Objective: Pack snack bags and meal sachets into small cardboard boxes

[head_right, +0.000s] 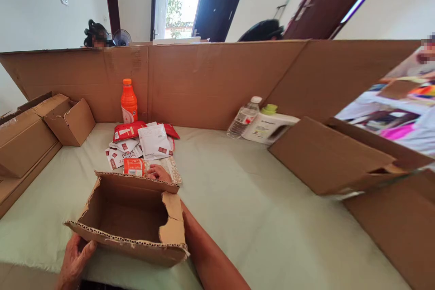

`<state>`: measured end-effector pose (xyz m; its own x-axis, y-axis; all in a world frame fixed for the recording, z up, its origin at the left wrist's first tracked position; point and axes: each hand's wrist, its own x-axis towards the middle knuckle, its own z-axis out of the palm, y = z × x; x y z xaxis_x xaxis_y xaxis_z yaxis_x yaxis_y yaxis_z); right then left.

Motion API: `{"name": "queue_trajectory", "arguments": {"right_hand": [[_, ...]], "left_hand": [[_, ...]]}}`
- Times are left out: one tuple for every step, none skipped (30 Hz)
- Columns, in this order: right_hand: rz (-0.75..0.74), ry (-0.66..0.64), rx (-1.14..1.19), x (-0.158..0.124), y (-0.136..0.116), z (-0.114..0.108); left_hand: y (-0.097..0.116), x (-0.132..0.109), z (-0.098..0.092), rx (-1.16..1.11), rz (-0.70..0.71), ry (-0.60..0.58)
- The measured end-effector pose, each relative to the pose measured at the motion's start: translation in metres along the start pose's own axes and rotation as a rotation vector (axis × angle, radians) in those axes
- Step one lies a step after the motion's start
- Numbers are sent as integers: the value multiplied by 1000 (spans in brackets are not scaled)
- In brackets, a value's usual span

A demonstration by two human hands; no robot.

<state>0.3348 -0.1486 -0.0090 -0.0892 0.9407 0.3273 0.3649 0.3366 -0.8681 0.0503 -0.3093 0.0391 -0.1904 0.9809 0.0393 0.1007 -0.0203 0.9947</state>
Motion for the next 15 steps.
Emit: {"name": "queue_trajectory", "arguments": {"right_hand": [[2,-13,-10,0,0,0],[4,-26,-22,0,0,0],[6,-30,-30,0,0,0],[5,-32,-38,0,-1,-1],[3,-34,-44,0,-2,-1],[-1,-35,-50,0,-3,-2],[-6,-34,-55,-1,-4,-3],[-10,-32,-59,-1,-5,-3],[-14,-27,-62,-2,-7,-4],[-16,-22,-64,-3,-9,-4],[-18,-17,-65,-3,-10,-4],[-20,-13,-63,-3,-12,-4],[-21,-8,-61,-3,-14,-4],[-22,-3,-57,-2,-16,-3],[-24,2,-54,-1,-18,-3]], "left_hand": [[0,0,0,-8,-2,2],[0,0,1,-18,-2,3],[-1,0,1,-28,0,2],[-1,0,1,-38,1,1],[-1,0,1,-43,2,2],[-1,0,2,-44,3,4],[-1,0,2,-40,2,9],[-1,0,2,-37,-2,12],[0,0,2,-37,-6,12],[0,0,3,-42,-10,8],[1,0,3,-48,-11,2],[2,0,3,-53,-12,-5],[2,0,3,-55,-11,-10],[2,0,2,-50,-8,-10],[2,0,2,-42,-4,-8]]}}
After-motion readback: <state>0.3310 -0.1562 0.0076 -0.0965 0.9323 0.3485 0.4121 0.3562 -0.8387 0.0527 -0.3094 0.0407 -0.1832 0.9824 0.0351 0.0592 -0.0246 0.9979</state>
